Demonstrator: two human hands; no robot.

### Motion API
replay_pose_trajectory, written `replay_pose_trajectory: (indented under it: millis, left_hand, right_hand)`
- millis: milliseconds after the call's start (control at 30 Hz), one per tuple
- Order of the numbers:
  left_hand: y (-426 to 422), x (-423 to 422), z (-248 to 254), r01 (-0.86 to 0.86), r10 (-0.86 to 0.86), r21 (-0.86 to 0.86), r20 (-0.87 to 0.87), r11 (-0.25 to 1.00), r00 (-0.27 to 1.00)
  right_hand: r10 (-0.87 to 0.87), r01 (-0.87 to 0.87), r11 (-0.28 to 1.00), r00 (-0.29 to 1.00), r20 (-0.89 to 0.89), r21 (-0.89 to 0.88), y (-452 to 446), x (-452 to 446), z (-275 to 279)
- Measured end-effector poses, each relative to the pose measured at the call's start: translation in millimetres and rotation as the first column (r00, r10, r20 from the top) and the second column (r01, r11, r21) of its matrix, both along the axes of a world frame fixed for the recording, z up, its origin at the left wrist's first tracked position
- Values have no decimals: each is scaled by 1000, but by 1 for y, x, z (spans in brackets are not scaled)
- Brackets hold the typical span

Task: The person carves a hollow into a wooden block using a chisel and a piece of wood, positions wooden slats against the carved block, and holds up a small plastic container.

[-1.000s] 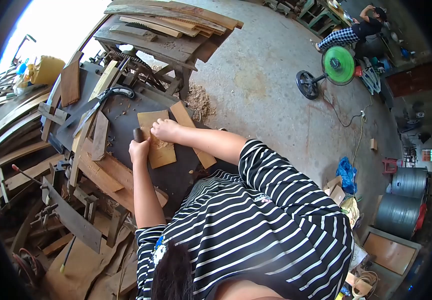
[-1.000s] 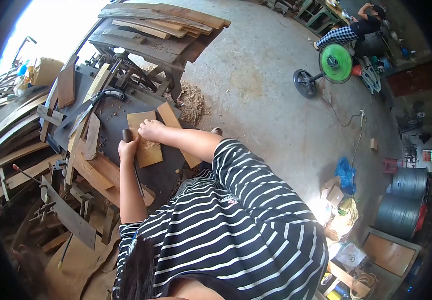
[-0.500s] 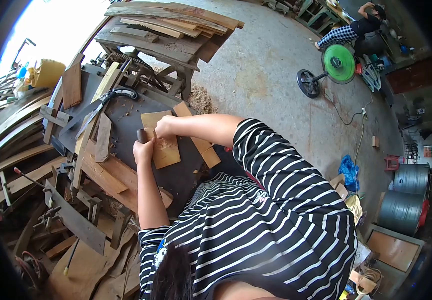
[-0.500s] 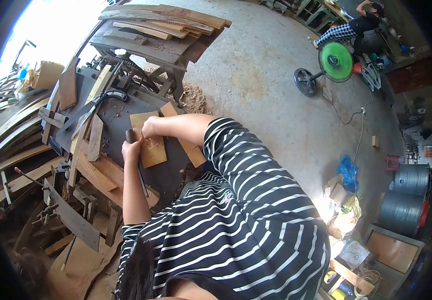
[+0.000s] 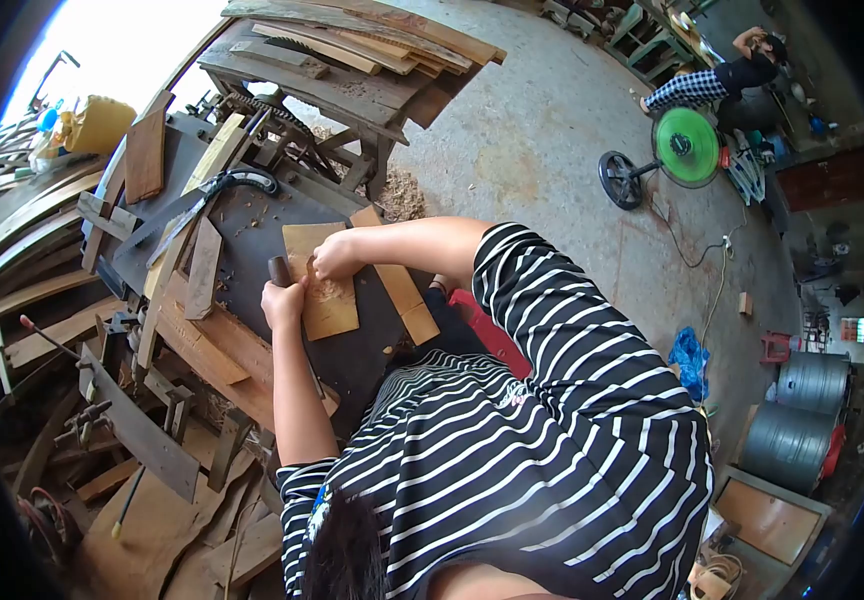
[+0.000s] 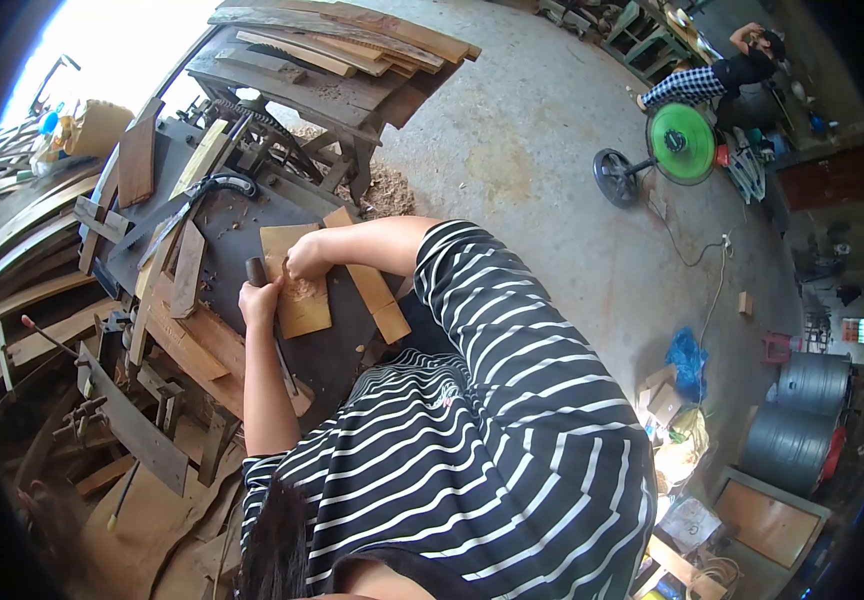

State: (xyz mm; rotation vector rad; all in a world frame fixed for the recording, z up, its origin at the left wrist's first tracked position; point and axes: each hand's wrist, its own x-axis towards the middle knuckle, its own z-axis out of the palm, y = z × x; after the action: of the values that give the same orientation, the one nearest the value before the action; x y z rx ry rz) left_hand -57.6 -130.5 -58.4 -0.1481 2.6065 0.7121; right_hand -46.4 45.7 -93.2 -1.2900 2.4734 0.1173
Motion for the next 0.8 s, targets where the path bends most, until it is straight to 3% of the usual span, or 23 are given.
replay_pose_trajectory:
  millis: [133,200,367,467,500,567,700,800]
  left_hand:
    - [1,2,1,-32,32,14,-8,999,999]
    - [1,3,3,-54,54,18,-14,998,998]
    - [4,8,8,-86,86,20,-32,996,996]
    - [5,8,9,-104,104,36,-5,994,995]
    - [5,9,11,-115,115,39,-2,993,993]
    - [5,11,13,-125,125,51,-1,991,992]
    - [4,11,15,-133,133,67,4,989,991]
    - [3,12,14,-77,77,51,-2,996,997]
  right_hand:
    - [101,-103,994,993,-59,-30,6,1,-5]
    - [-13,16,997,999,37,-79,8,3,6]
    - [2,9,989,997,75,-149,11,5,17]
    - [74,30,905,971,227,-425,18,25,15]
    - [87,26,910,964,252,-413,22,36,21]
    - [-39,191,864,948,316,-466,29,59,32]
    - [-212,393,629,917,338,-671,26,105,45]
    - [-190,433,642,889,416,-633,21,138,59]
